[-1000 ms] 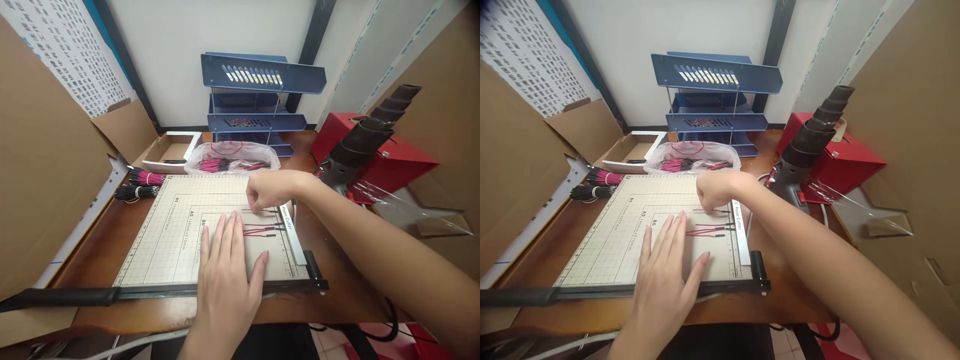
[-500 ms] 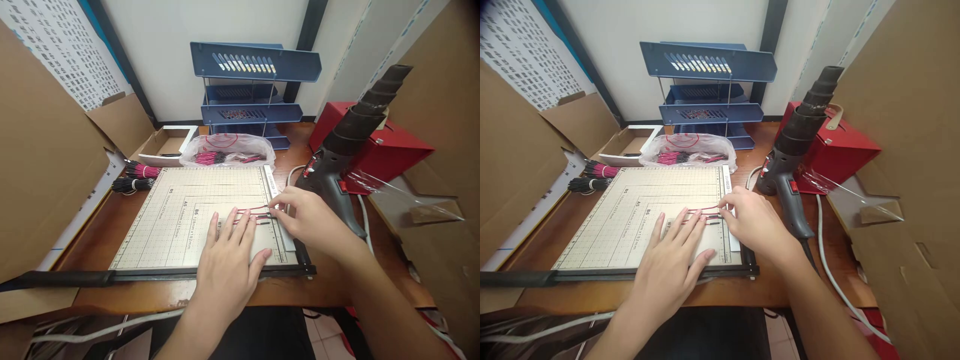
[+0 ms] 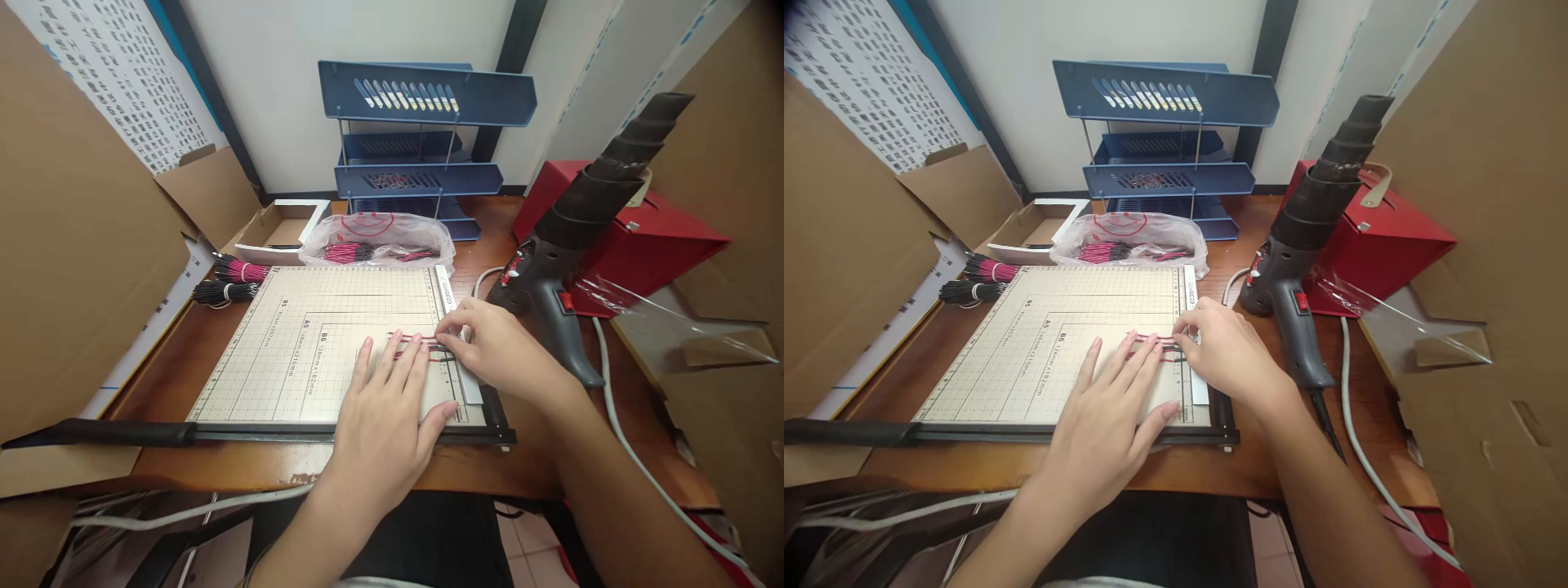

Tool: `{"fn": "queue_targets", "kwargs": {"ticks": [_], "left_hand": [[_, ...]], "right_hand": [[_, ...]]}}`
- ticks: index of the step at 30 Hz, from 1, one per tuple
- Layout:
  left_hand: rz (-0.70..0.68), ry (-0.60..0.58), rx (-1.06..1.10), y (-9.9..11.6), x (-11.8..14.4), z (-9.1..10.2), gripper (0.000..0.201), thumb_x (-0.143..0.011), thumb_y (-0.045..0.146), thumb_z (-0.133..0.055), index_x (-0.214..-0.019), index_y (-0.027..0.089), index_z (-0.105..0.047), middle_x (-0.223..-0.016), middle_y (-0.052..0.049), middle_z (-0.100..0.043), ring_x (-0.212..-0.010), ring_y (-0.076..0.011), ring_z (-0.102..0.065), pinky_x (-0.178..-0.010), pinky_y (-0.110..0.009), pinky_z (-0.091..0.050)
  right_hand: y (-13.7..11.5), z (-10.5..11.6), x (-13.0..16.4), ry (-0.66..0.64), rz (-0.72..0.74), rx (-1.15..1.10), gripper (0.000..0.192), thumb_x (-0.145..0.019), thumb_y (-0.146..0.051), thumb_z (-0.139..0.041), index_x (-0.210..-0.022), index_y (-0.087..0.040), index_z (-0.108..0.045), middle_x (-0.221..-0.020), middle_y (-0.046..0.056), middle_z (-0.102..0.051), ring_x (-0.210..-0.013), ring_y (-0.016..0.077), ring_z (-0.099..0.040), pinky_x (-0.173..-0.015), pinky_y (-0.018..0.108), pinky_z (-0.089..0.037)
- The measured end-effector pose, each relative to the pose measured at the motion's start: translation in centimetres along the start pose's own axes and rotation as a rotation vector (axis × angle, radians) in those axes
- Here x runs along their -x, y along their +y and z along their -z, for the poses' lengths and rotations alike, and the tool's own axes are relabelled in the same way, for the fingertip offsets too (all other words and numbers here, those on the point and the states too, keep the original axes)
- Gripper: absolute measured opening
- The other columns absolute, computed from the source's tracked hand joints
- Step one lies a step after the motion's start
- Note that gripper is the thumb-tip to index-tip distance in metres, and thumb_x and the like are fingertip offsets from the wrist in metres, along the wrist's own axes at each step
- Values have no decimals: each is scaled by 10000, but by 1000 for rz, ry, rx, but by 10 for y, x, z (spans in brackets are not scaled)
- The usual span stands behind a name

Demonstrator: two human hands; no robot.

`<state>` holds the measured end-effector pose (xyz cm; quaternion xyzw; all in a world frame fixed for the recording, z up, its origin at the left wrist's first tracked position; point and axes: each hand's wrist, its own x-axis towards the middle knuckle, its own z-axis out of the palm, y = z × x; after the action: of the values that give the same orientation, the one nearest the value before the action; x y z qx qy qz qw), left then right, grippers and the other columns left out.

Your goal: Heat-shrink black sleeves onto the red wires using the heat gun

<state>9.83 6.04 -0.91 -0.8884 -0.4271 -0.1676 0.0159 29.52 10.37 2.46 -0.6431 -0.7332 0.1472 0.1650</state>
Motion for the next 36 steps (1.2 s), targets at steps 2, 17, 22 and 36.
{"fn": "queue_targets", "kwargs": {"ticks": [2, 17, 22, 36], "left_hand": [[15, -2, 6, 1, -2, -1, 637, -1087, 539, -271, -1508, 112, -486, -1589, -50, -462, -1505, -295, -382, -1267, -561, -217], [10, -21, 18, 0, -8, -1, 605, -1090, 511, -277, -1512, 126, -476, -1599, -37, -451, -1508, -289, -375, -1273, -562, -164], [-18, -60, 33, 2, -9, 0, 516, -1097, 377, -285, -1527, 155, -463, -1603, -14, -446, -1507, -275, -379, -1273, -562, -172], [-3, 131, 60, 2, -9, 10, 424, -1069, 331, -425, -1396, 125, -600, -1486, -33, -595, -1439, -287, -481, -1284, -516, -98]], "right_hand": [[2, 1, 4, 16, -11, -33, 172, -930, -293, -590, -910, -254, -757, -917, 17, -628, -774, 126, -569, -718, 272, -390], [-15, -43, 57, 495, -48, 2, 273, -969, -292, -501, -1159, -199, -674, -1226, 126, -589, -1124, 278, -568, -929, 429, -457], [-17, -58, 67, 470, -12, 79, 328, -996, -277, -445, -1282, -206, -590, -1400, 150, -523, -1263, 310, -521, -979, 496, -454], [-18, -62, 66, 605, 87, 37, 288, -930, -199, -540, -1172, -149, -689, -1348, 157, -570, -1231, 320, -550, -1011, 533, -491]]}}
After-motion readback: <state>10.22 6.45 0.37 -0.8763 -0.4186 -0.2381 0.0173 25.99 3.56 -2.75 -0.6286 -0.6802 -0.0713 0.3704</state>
